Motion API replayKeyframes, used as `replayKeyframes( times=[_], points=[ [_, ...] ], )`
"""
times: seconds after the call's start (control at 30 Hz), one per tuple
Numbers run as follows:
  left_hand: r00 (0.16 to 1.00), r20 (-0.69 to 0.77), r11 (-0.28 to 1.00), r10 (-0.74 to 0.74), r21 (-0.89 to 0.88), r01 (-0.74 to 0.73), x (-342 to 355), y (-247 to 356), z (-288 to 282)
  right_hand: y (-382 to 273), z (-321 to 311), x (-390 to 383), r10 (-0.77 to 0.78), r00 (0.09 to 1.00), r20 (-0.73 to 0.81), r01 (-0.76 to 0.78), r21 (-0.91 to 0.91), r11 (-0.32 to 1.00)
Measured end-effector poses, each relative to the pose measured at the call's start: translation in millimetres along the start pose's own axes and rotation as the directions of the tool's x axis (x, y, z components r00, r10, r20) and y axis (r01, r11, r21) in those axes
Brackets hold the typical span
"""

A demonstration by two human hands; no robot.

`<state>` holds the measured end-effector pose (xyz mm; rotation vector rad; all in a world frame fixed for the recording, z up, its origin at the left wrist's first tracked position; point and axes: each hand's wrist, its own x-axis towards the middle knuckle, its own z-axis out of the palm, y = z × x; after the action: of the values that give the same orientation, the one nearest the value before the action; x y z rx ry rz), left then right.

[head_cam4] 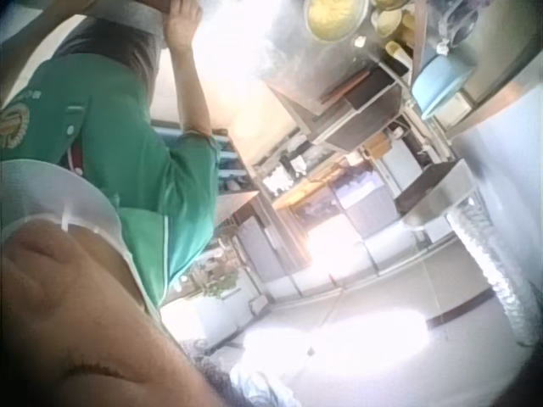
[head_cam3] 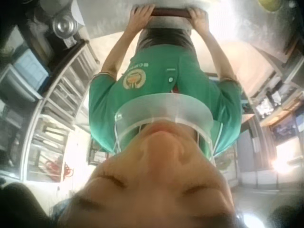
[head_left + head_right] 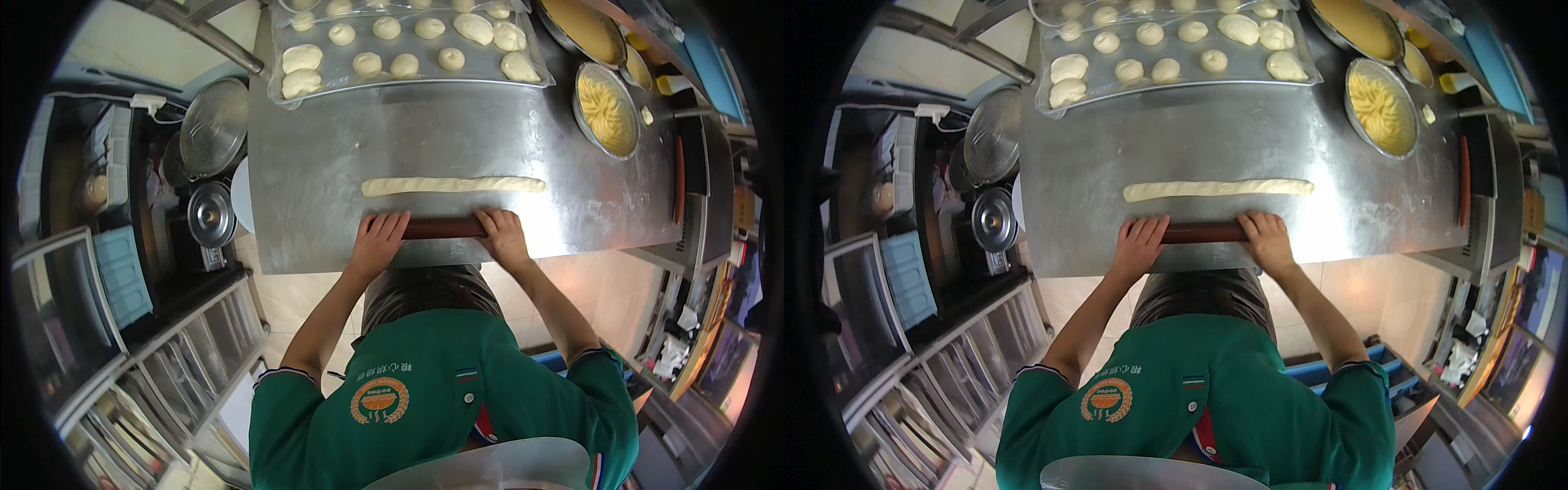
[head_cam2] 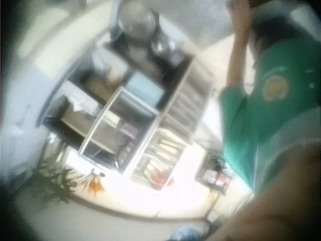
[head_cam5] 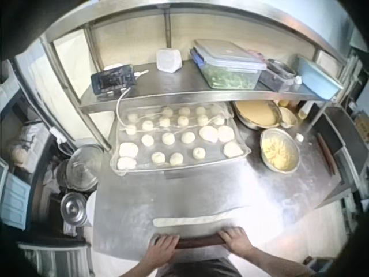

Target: The person removes baked flatbreads from a vertical oven using a peel and tongs, then places them on a wooden tray. They then roll out dough balls into flat discs, fold them, and place them on a tray before returning to the oven to remove more baked bread.

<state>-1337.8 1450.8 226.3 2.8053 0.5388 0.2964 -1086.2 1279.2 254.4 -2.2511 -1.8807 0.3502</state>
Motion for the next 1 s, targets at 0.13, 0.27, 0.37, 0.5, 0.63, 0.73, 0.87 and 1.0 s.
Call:
replayKeyframes(
  times=[0.13,0.27,0.37,0.5,0.63,0.73,0.87,1.0],
  points=[
    [0.998,-0.053,0.997,0.028,0.076,-0.024,25,-21,-25,4,-21,14,-0.034,0.983,-0.183,0.015,-0.104,0.994],
    [0.992,-0.112,0.996,-0.051,0.063,0.059,44,-50,-44,1,-20,51,-0.070,0.928,-0.366,0.040,-0.088,0.995],
    [0.995,-0.032,0.995,-0.099,-0.025,0.098,63,-63,-35,-3,-1,79,0.055,0.966,-0.252,-0.074,-0.067,0.995],
    [0.979,-0.006,0.975,-0.204,-0.094,0.203,84,-79,-16,4,20,92,0.169,0.972,-0.165,-0.182,-0.066,0.981],
    [0.970,0.073,0.973,-0.232,0.005,0.232,95,-88,-9,17,19,111,0.162,0.974,-0.157,-0.174,-0.066,0.983],
    [0.976,-0.091,0.978,-0.198,0.043,0.202,127,-107,-7,29,9,143,0.151,0.962,-0.227,-0.178,-0.106,0.978],
    [0.974,-0.179,0.990,-0.135,0.026,0.142,148,-116,-12,41,-1,158,-0.020,0.916,-0.401,0.001,-0.047,0.999],
    [0.985,0.169,0.996,0.036,0.073,-0.049,111,-85,-18,33,2,132,-0.213,0.975,-0.059,0.207,-0.094,0.974]
  ],
)
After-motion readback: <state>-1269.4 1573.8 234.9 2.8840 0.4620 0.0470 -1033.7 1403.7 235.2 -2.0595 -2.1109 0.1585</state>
